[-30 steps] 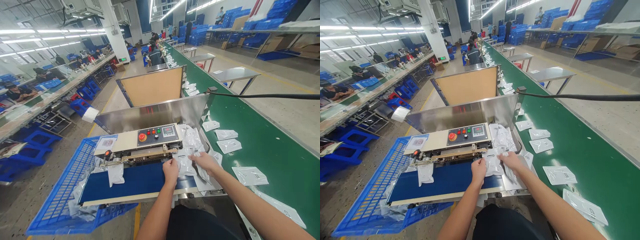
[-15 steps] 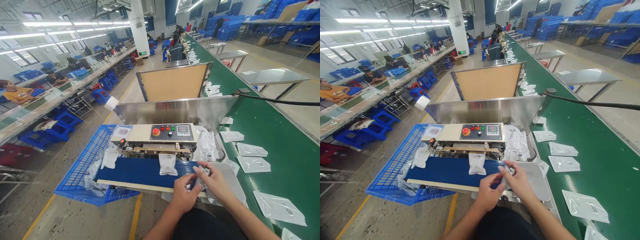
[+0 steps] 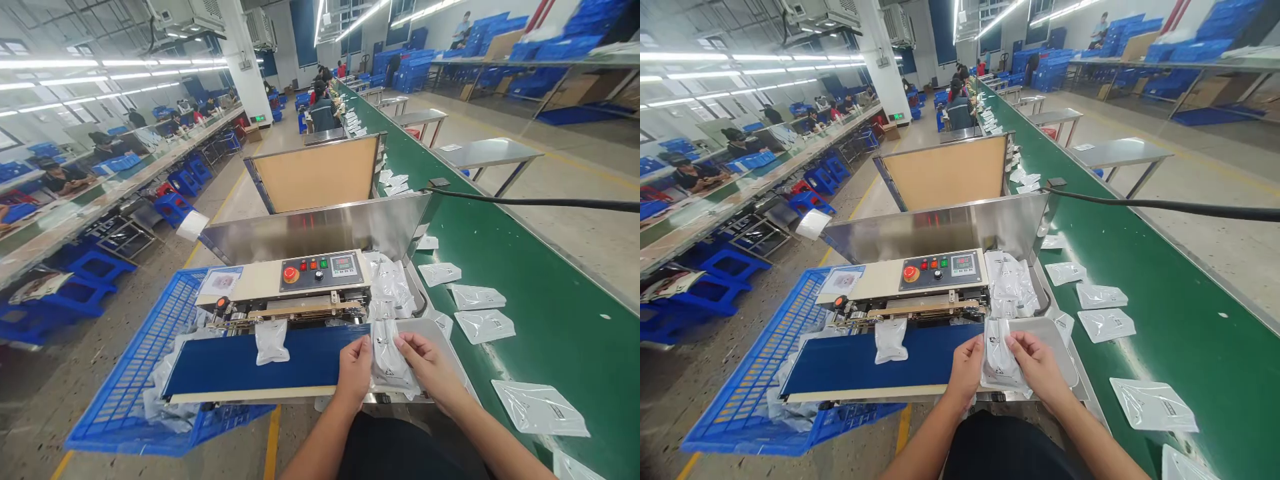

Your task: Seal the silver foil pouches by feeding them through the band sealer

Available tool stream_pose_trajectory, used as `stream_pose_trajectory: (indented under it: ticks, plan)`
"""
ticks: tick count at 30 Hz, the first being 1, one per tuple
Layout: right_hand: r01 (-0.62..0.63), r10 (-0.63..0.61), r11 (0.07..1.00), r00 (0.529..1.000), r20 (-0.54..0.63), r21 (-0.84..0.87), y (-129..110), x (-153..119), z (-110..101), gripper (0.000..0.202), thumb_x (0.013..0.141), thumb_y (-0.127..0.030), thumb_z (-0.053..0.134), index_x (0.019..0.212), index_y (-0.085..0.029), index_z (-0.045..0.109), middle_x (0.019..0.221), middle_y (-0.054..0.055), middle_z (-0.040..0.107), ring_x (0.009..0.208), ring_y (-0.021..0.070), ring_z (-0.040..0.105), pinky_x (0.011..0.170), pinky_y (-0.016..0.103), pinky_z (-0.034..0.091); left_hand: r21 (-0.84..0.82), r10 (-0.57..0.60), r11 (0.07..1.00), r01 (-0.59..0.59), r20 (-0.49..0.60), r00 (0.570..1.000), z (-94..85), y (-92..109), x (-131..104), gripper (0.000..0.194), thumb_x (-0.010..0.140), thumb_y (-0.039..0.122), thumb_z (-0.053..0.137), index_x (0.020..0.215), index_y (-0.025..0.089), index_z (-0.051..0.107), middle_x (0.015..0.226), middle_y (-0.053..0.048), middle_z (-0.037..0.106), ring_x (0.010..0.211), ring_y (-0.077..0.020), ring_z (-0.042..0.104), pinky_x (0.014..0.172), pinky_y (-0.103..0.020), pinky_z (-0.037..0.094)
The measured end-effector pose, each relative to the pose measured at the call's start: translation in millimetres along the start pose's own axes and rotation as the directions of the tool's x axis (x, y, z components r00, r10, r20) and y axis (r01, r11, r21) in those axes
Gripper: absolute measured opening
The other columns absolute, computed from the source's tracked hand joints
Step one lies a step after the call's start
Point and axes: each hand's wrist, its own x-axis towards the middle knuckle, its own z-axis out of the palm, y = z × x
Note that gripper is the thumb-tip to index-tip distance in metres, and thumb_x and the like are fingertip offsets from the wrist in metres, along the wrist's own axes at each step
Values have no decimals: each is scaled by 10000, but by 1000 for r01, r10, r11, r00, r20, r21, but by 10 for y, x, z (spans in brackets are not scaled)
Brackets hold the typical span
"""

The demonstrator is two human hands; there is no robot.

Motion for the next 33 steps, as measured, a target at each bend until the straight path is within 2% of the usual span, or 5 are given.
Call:
stream_pose_trajectory:
  ticks: [8,18,27,29,33]
  plan:
    - [-56,21,986,975,-222,-155,215,304,-324,503,763,-706,770,783,-204,751,652,27,694,617,204,649,655,335,585,414,135,909,-53,-170,976,45,-126,374,592,901,590,669,479,220,481,509,38,356,560,-136,306,569,-274,279]
    - [-86,84,994,996,-36,-74,75,746,251,407,727,-608,845,764,-209,775,694,41,759,666,202,711,694,335,627,413,151,910,22,-381,912,-434,-186,514,573,927,659,601,621,183,692,559,-15,586,576,-173,493,579,-272,370]
    - [-171,139,977,964,-227,-127,900,-592,-804,546,821,-741,708,856,-204,799,737,56,746,619,225,674,598,348,535,437,365,896,-75,-630,685,-1044,-21,-43,650,935,670,684,1343,167,744,1101,-145,794,947,-278,785,902,-403,633]
    - [-348,241,933,792,-561,-91,1369,-1081,-1355,527,840,-720,674,852,-205,788,763,90,758,667,274,699,657,396,556,494,412,865,-93,-590,695,-1067,40,-124,657,963,667,653,1361,152,740,1015,-118,782,888,-269,770,893,-426,637]
    - [-684,422,655,-21,-906,321,2212,-2006,-2328,591,845,-704,687,1049,-158,789,922,248,778,874,435,759,672,496,571,437,365,886,-153,-458,811,-731,90,-46,593,968,646,667,1238,133,790,897,-75,754,783,-235,735,793,-390,639]
